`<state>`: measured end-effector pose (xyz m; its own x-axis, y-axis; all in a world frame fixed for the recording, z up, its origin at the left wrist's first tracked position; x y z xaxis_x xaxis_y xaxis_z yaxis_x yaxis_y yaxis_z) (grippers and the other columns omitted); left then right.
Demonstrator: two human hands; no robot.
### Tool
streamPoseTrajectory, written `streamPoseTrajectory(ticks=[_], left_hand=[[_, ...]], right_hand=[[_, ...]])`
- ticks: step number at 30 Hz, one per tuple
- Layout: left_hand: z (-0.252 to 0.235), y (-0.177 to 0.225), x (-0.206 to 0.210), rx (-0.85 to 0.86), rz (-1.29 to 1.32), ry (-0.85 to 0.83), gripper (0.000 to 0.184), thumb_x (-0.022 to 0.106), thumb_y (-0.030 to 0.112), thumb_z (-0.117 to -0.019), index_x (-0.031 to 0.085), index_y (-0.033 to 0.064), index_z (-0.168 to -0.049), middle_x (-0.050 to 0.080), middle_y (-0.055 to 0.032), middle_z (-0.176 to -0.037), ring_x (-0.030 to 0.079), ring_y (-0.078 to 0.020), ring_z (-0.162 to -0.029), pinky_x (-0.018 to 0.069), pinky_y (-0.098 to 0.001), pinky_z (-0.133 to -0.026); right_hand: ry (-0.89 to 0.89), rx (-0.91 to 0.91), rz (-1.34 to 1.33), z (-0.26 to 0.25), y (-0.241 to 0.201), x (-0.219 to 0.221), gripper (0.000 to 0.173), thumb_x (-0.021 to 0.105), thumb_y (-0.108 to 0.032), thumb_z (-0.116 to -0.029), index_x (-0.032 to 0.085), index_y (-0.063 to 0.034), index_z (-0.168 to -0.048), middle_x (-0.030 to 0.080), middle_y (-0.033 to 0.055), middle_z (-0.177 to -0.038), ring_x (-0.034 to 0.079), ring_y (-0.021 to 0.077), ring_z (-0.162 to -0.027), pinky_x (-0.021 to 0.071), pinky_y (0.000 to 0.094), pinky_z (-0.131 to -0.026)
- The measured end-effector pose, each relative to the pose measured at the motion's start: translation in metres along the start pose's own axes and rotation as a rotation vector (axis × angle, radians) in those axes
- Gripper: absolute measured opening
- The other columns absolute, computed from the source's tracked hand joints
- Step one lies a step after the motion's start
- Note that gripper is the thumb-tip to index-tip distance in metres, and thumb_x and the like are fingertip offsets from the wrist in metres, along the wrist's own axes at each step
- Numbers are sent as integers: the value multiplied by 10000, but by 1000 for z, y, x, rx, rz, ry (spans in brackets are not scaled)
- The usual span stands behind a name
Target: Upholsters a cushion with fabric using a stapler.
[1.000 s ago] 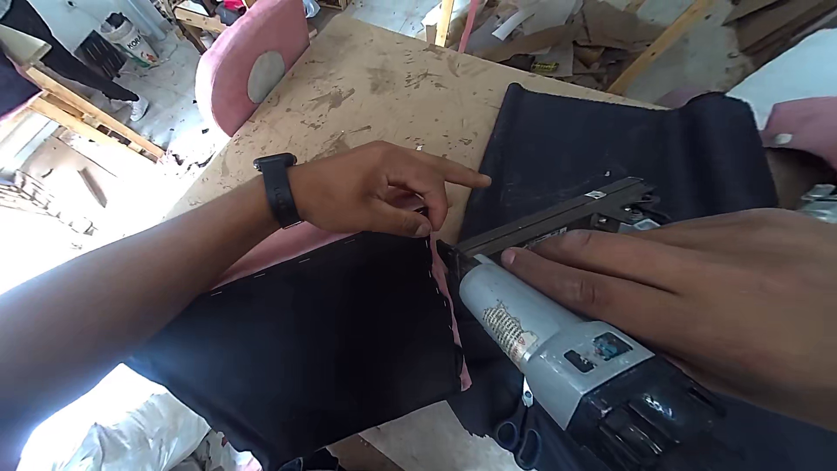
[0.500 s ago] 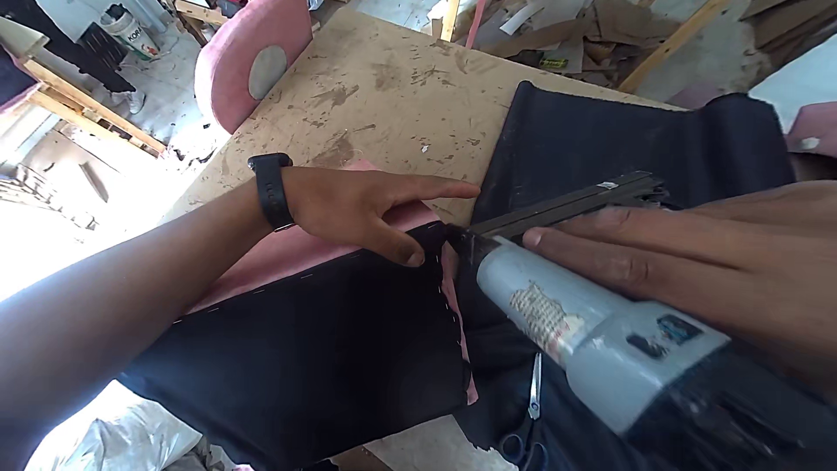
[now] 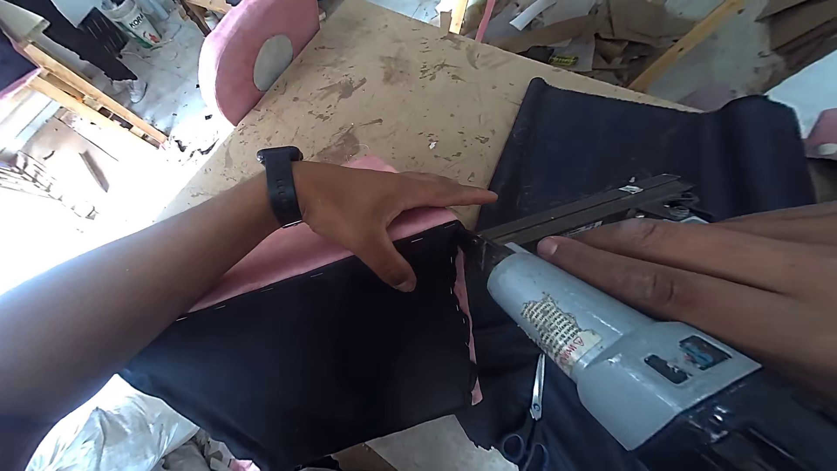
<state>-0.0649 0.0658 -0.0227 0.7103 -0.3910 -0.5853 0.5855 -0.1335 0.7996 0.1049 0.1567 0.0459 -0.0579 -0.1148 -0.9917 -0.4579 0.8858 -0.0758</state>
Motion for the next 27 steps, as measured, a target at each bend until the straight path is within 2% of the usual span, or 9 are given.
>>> streamPoseTrajectory(ticks=[7,11,13,15,17,19,22,24,27], left_hand=[[0,-1,-2,-18,57,-1,1092,890,261,-734,281,192,-1638,430,32,-1604,436,-82,-1436,455,-319,-1161],[0,3,-6,-20,51,11,1081,889,260,-744,285,199,-1639,449,39,-1589,446,-80,-1429,451,-333,-1172],[-2,13,-10,8,-60,51,951,881,318,-765,413,199,-1585,499,36,-1549,466,-80,-1414,457,-332,-1166],[-9,37,-3,89,-262,76,680,830,364,-814,605,163,-1424,551,-4,-1497,501,-123,-1393,473,-354,-1150],[-24,64,21,145,-589,55,347,748,396,-883,738,207,-1174,642,3,-1368,583,-173,-1291,503,-428,-1078],[-42,80,63,146,-820,-74,196,688,383,-946,752,228,-1047,688,8,-1237,625,-228,-1187,496,-505,-1007],[-63,76,139,185,-898,-238,90,659,213,-966,736,167,-982,701,-37,-1156,631,-283,-1158,513,-544,-945],[-68,62,184,199,-911,-279,100,634,139,-959,734,142,-962,696,-51,-1181,598,-302,-1225,472,-578,-1015],[-68,47,225,169,-930,-273,138,599,116,-979,723,151,-1031,673,-43,-1230,568,-296,-1270,404,-590,-1117]], right_hand=[[-1,-19,-35,-3,3,-2,506,528,-226,-934,574,-81,-1417,667,85,-1039,676,236,-699,531,410,-479],[-4,20,-12,14,-12,-8,462,525,-188,-982,574,-107,-1434,682,138,-1224,727,290,-835,582,437,-557],[-97,99,-72,30,-27,-4,489,603,-135,-967,560,-109,-1453,669,190,-1243,725,341,-899,596,469,-621],[-219,212,-153,48,-45,6,536,652,-99,-942,545,-111,-1467,660,212,-1232,715,382,-930,595,508,-654],[-297,289,-217,70,-65,20,546,666,-132,-922,556,-107,-1456,659,196,-1186,707,377,-879,573,505,-601],[-342,304,-231,93,-89,42,525,667,-159,-922,558,-102,-1433,649,174,-1143,694,355,-797,550,482,-528],[-350,330,-185,125,-127,82,400,658,-109,-945,584,-105,-1338,631,150,-1048,666,340,-703,539,473,-485],[-296,361,-101,139,-148,105,309,625,-82,-951,603,-122,-1256,621,119,-979,640,303,-627,522,442,-448],[-255,436,-77,154,-172,133,287,628,-92,-944,630,-153,-1224,626,93,-1003,636,270,-615,530,422,-451]])
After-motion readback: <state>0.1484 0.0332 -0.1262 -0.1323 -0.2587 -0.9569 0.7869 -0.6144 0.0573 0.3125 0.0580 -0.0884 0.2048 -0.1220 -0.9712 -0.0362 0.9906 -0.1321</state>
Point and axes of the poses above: each hand's wrist, its own z-axis away from the middle knuckle, its own x-axis out of the palm, y = z × x, the point moved 8 cm from there along -z, towards the middle knuckle
